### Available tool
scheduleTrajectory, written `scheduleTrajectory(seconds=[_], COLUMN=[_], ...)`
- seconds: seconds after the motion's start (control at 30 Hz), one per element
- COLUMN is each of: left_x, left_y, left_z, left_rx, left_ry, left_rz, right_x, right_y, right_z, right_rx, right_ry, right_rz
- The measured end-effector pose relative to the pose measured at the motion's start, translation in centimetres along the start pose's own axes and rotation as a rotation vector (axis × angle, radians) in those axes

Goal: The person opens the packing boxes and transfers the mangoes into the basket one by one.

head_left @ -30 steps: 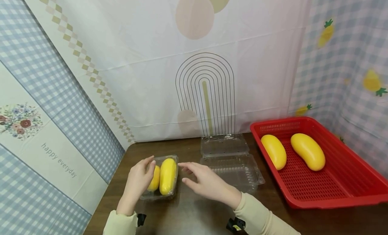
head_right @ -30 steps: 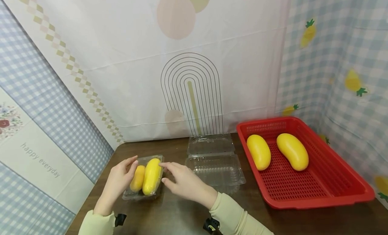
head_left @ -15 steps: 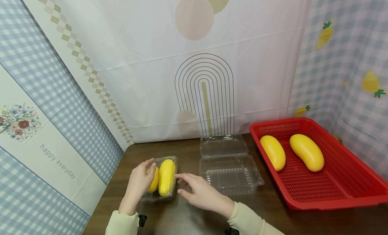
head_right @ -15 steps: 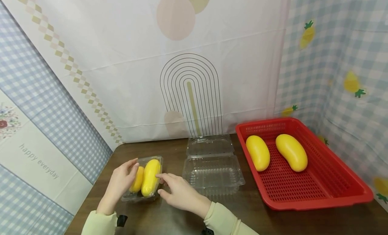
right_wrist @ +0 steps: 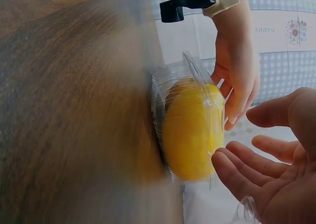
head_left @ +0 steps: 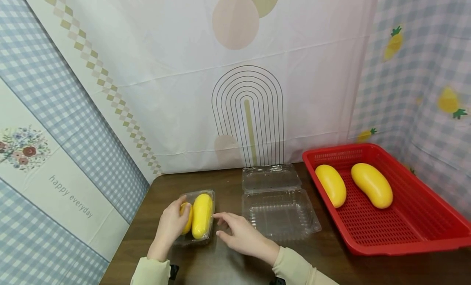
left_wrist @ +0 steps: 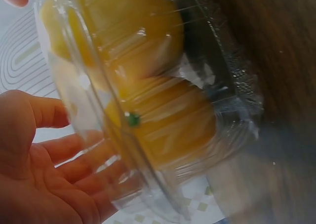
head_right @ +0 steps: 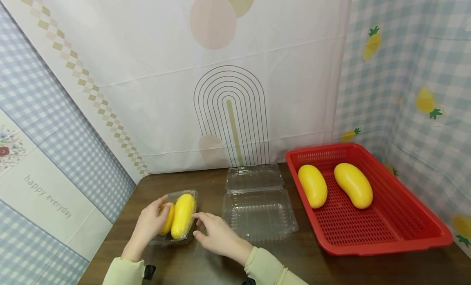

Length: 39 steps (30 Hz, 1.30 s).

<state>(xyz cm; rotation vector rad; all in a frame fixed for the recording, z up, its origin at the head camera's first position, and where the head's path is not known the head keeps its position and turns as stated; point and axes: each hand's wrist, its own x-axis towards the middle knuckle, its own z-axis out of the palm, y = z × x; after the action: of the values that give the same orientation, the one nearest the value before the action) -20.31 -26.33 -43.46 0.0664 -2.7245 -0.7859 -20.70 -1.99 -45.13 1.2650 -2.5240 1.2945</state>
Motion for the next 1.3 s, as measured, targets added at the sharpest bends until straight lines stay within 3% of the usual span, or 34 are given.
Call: scheduleTrajectory(seconds=[0.27,0.43,0.63,0.8,1.0,1.3], left_x=[0.0,-0.1,0.0,0.0,0.1,0.2], left_y=[-0.5,-0.6,-0.4,-0.3,-0.1,0.4], left_z=[0.4,0.9,1.5,2.0,2.3,2.7], left_rx=[0.008,0.001,0.016,0.024,0.026,0.034], left_ry=[0.002,0.017,0.030,0.027,0.037,0.055], left_rz=[0.001,0.034,0.046,0.043,0.049,0.068], right_x=[0.4,0.7,0.8,1.1,1.6,1.9], right_y=[0.5,1.0,1.1,1.6,2.3,2.8], right_z=[0.4,0.8,0.6,0.4,0.5,1.2], right_rx=[0.115,0.155,0.116,0.112,0.327,0.634], right_ry=[-0.002,0.040,0.116,0.104,0.029,0.109], right_rz=[0.121,0.143,0.140,0.229,0.379,0.445])
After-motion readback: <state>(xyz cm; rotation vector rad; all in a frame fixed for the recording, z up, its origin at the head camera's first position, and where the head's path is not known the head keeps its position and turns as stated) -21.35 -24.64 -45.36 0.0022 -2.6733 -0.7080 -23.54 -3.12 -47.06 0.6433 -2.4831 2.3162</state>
